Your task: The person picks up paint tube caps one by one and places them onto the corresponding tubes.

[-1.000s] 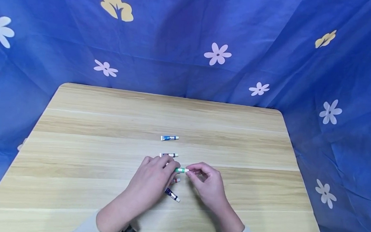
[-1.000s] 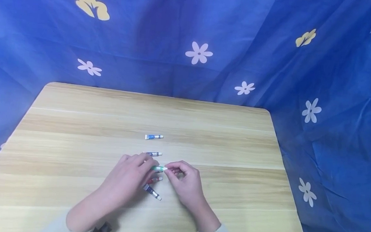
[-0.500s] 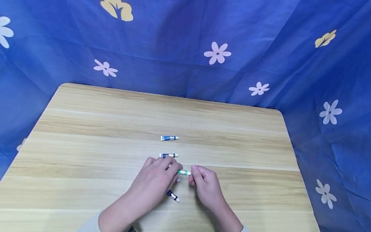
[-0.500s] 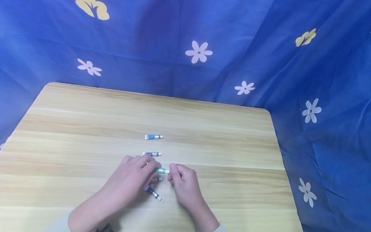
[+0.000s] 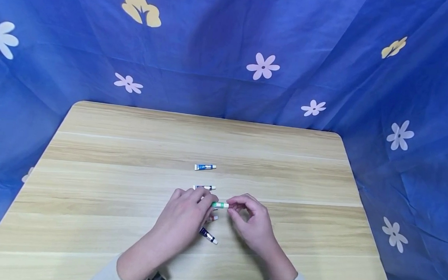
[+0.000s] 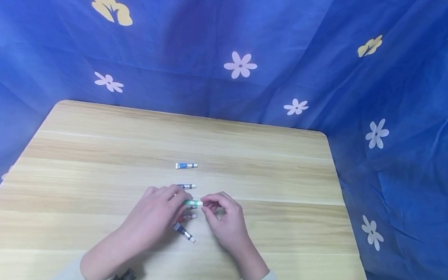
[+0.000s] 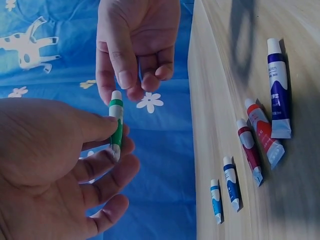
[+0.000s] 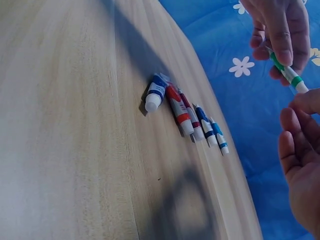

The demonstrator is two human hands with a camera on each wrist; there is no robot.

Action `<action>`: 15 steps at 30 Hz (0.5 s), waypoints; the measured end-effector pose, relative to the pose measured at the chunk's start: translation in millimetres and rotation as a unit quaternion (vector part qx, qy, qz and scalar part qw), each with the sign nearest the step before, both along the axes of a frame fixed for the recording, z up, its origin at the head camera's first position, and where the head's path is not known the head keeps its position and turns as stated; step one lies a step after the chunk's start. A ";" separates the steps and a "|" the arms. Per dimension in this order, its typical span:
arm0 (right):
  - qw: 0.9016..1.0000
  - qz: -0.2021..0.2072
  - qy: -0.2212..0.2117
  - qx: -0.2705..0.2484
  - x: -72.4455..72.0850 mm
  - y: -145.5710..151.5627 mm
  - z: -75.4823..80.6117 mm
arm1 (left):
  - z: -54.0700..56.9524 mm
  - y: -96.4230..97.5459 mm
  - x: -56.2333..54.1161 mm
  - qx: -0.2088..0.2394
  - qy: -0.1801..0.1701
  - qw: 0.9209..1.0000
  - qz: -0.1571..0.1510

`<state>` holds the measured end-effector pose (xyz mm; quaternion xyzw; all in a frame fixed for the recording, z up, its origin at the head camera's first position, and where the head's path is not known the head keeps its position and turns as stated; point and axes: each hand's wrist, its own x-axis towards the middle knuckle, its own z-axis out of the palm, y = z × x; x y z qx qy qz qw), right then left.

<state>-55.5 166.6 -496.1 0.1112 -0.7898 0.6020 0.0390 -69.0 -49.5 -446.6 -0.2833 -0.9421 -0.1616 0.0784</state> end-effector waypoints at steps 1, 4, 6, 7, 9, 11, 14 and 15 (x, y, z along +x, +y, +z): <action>1.000 -0.003 0.010 0.007 0.0 0.0 0.0 | 0.0 0.0 -0.1 0.000 0.000 1.000 -0.002; 0.999 -0.008 0.028 0.021 0.1 0.1 0.5 | 0.2 0.1 -0.3 0.003 0.000 1.000 -0.009; 0.999 -0.008 0.041 0.028 -0.1 0.7 1.0 | 0.6 0.1 -0.3 0.004 -0.001 1.000 -0.013; 0.998 -0.007 0.049 0.032 -0.3 1.1 1.2 | 0.7 0.0 -0.1 0.005 -0.002 1.000 -0.014; 0.997 -0.004 0.065 0.040 -0.6 2.1 1.7 | 1.3 -0.3 0.1 0.009 -0.006 1.000 -0.013; 0.996 -0.005 0.080 0.050 -0.8 3.1 2.3 | 2.1 -0.4 0.4 0.015 -0.009 1.000 -0.012; 0.992 -0.006 0.104 0.071 -0.9 3.8 3.1 | 3.2 -0.2 0.5 0.025 -0.016 1.000 -0.009; 0.991 -0.007 0.111 0.078 -0.8 3.8 3.2 | 3.4 -0.1 0.5 0.028 -0.018 0.999 -0.008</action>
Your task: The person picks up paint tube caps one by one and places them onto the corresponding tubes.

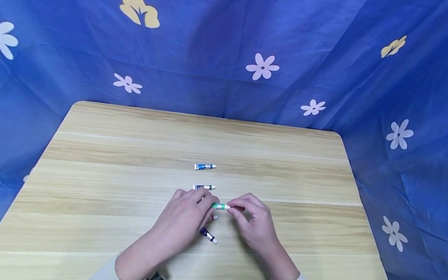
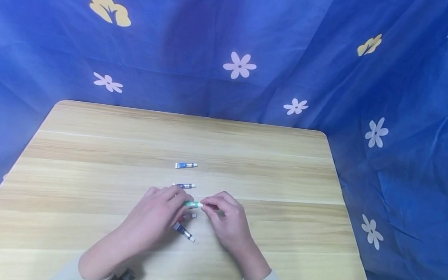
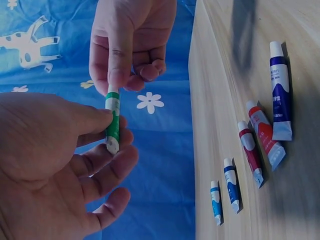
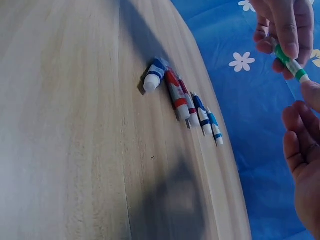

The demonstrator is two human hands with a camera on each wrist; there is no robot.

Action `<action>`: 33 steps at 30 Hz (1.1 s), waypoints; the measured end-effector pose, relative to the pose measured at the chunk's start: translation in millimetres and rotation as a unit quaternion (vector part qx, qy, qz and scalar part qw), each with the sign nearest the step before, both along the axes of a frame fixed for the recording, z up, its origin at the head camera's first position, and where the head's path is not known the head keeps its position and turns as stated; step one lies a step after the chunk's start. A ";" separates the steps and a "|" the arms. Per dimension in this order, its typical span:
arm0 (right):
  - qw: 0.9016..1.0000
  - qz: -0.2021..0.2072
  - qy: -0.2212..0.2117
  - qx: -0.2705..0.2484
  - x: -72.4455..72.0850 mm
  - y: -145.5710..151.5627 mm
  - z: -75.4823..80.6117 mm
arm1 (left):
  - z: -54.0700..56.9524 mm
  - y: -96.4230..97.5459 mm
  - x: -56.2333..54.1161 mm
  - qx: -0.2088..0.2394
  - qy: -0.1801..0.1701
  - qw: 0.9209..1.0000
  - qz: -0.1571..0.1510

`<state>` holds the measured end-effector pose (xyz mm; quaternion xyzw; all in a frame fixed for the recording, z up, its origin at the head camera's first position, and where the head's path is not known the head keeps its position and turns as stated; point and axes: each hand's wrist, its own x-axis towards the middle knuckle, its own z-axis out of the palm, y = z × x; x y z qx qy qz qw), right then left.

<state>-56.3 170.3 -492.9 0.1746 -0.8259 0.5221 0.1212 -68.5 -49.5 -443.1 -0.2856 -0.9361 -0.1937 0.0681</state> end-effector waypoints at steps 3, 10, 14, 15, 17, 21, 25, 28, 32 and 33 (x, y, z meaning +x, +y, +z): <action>1.000 -0.002 0.019 0.025 1.0 -0.4 -0.5 | 0.4 0.9 0.1 0.006 -0.008 1.000 0.003; 0.999 -0.001 0.000 0.047 4.7 -4.0 0.0 | 1.6 0.3 1.4 0.011 0.004 1.000 0.002; 0.997 -0.005 -0.029 0.065 7.6 -5.9 -1.0 | 1.5 0.4 2.4 0.000 0.035 0.999 -0.004; 0.997 -0.006 -0.034 0.068 8.3 -6.3 -1.6 | 1.1 0.5 2.8 -0.003 0.044 0.999 -0.005; 0.996 -0.007 -0.044 0.072 9.6 -7.3 -2.0 | -0.1 0.4 3.4 -0.006 0.056 0.998 -0.006; 0.995 0.001 -0.069 0.072 10.6 -6.5 -0.4 | -2.9 -1.3 3.6 0.000 0.065 0.998 -0.008; 0.993 0.015 -0.100 0.068 9.0 -1.5 2.7 | -8.1 -4.6 5.2 0.011 0.051 0.999 -0.012; 0.991 -0.001 -0.111 0.071 6.5 3.3 3.5 | -16.4 -7.5 10.3 0.006 0.041 0.999 -0.018; 0.990 -0.037 -0.115 0.066 2.9 9.2 4.8 | -33.1 -12.9 21.8 -0.009 0.031 0.999 -0.033; 0.990 -0.043 -0.115 0.064 2.3 10.4 5.0 | -37.9 -14.3 24.9 -0.010 0.029 0.999 -0.037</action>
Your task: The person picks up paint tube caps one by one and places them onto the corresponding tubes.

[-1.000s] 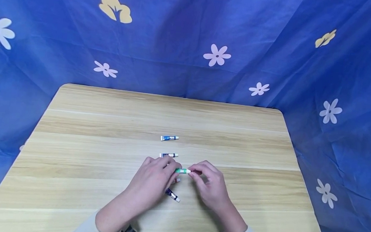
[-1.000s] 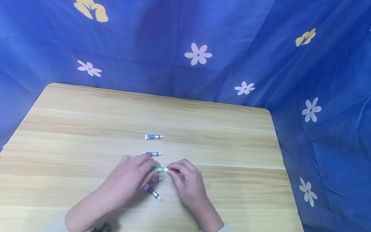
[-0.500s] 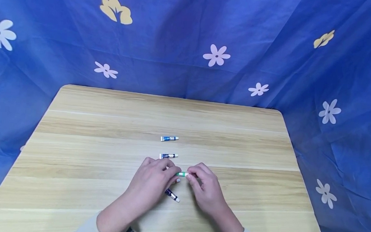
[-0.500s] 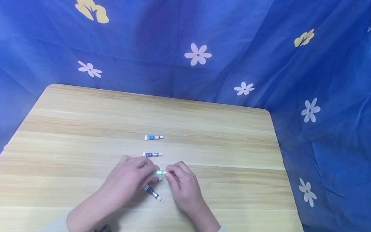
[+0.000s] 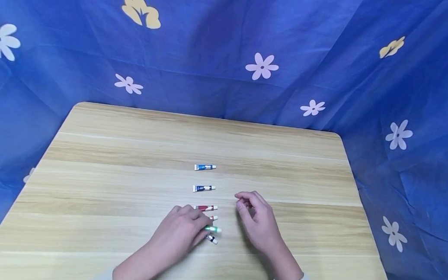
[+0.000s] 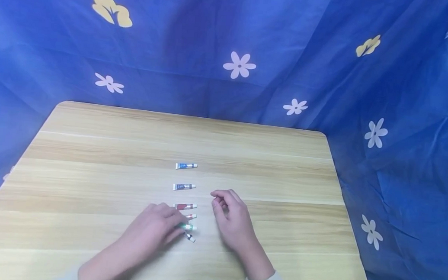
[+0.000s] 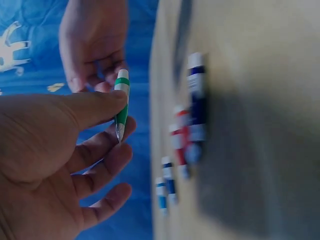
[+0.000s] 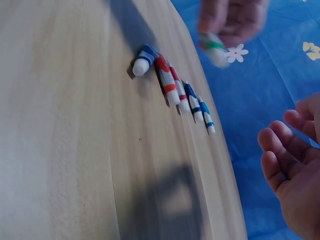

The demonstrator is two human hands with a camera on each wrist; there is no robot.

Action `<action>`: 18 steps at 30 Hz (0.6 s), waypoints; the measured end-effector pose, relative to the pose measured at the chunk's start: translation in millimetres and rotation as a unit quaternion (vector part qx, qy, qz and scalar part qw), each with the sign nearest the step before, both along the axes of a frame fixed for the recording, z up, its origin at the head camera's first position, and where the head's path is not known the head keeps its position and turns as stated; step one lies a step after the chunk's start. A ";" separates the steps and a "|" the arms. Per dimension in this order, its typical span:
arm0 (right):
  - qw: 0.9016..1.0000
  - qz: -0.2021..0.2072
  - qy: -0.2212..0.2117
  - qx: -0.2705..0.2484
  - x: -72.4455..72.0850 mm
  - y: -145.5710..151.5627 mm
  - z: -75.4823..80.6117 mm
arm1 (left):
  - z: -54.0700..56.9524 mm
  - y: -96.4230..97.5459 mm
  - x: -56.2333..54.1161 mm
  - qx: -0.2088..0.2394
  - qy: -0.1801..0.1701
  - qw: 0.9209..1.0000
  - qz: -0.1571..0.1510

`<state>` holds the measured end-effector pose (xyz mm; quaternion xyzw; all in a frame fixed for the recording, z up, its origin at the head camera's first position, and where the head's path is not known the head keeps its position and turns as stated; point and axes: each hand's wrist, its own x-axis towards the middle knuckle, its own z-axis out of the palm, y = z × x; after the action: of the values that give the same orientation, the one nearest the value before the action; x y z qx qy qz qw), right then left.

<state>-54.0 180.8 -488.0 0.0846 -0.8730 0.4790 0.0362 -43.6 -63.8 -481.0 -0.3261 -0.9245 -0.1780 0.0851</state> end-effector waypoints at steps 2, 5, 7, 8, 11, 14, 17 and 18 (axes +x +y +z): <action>1.000 -0.008 0.000 -0.003 -0.9 1.9 0.4 | -9.0 -2.5 6.1 0.000 -0.009 1.000 -0.006; 1.000 -0.013 0.001 -0.005 -1.7 3.7 -0.7 | -21.8 -4.7 13.3 0.002 -0.023 1.000 -0.015; 1.000 -0.013 0.001 -0.008 -1.8 4.1 -1.4 | -28.7 -5.0 17.0 0.000 -0.028 0.999 -0.020; 1.000 -0.013 0.000 -0.010 -1.8 4.3 -1.8 | -31.9 -5.0 18.3 -0.002 -0.028 0.999 -0.022; 1.000 -0.012 0.000 -0.013 -1.9 4.6 -2.9 | -39.3 -4.5 21.3 -0.013 -0.022 0.999 -0.022; 1.000 -0.012 0.001 -0.015 -1.9 4.8 -4.0 | -44.1 -3.5 22.7 -0.022 -0.013 0.999 -0.019; 1.000 -0.013 0.000 -0.015 -1.6 4.9 -3.9 | -44.8 -2.5 23.0 -0.027 -0.012 0.999 -0.017; 1.000 -0.013 -0.001 -0.015 -1.4 5.0 -3.7 | -44.1 -2.3 22.8 -0.028 -0.014 0.999 -0.017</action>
<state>-55.5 185.8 -491.7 0.0724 -0.8668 0.4916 0.0431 -20.8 -66.2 -525.1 -0.3410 -0.9248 -0.1578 0.0600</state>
